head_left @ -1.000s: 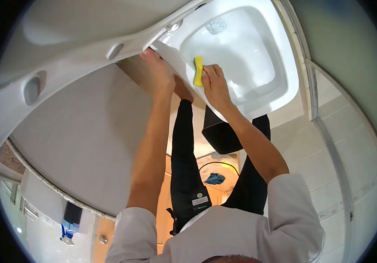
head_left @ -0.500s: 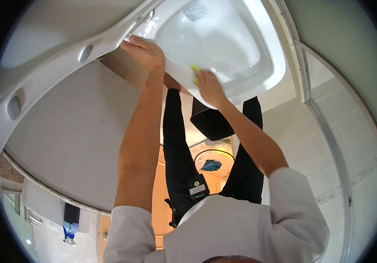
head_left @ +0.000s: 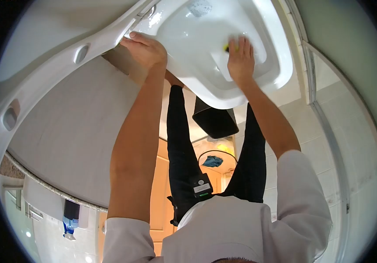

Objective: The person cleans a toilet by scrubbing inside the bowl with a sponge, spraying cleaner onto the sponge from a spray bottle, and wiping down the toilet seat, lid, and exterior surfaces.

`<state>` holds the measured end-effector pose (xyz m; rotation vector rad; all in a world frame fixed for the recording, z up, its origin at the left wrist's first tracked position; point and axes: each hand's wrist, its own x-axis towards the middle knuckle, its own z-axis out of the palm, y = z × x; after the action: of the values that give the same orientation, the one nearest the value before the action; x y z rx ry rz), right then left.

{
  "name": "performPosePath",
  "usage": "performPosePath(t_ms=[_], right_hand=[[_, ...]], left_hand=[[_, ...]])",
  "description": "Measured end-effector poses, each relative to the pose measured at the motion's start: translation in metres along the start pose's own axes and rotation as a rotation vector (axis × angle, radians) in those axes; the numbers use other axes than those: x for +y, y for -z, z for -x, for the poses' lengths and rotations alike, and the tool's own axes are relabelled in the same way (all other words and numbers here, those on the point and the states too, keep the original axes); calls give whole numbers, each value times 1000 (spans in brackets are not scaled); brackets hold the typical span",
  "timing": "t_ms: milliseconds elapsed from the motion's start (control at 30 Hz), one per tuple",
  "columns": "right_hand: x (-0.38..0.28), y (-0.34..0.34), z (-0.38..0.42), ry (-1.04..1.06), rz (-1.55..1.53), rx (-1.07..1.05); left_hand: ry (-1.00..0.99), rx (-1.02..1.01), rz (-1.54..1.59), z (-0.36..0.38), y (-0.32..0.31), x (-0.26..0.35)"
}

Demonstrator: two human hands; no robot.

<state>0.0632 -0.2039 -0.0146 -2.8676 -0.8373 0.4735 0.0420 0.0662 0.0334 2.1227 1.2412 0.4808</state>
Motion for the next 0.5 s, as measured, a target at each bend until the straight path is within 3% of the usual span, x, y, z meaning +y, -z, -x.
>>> performPosePath(t_ms=[33,100,133,167,233,333,367,433,500], right_hand=[[-3,-4,-20,33,6,141],[-17,-34,-50,73,-63,166],[-28,-50,-49,83,-134,122],[-41,-52,-40,173,45,-86],[-63,-42,-13,199,-323,-95],[-23,-27,-11,344,-152,-155],[1,-30,-25,366,-65,-60],[27,-16,-72,195,-1,77],[15,-21,-58,170,58,28]], left_hand=[[-6,-8,-11,-1,3,4],[88,-60,-50,4,7,15],[84,-71,-45,8,9,19],[92,-62,-16,8,9,22],[97,-47,18,1,3,21],[58,-18,-33,6,5,17],[159,-61,-48,7,9,27],[257,-90,-60,4,6,27],[101,-27,-157,2,0,5]])
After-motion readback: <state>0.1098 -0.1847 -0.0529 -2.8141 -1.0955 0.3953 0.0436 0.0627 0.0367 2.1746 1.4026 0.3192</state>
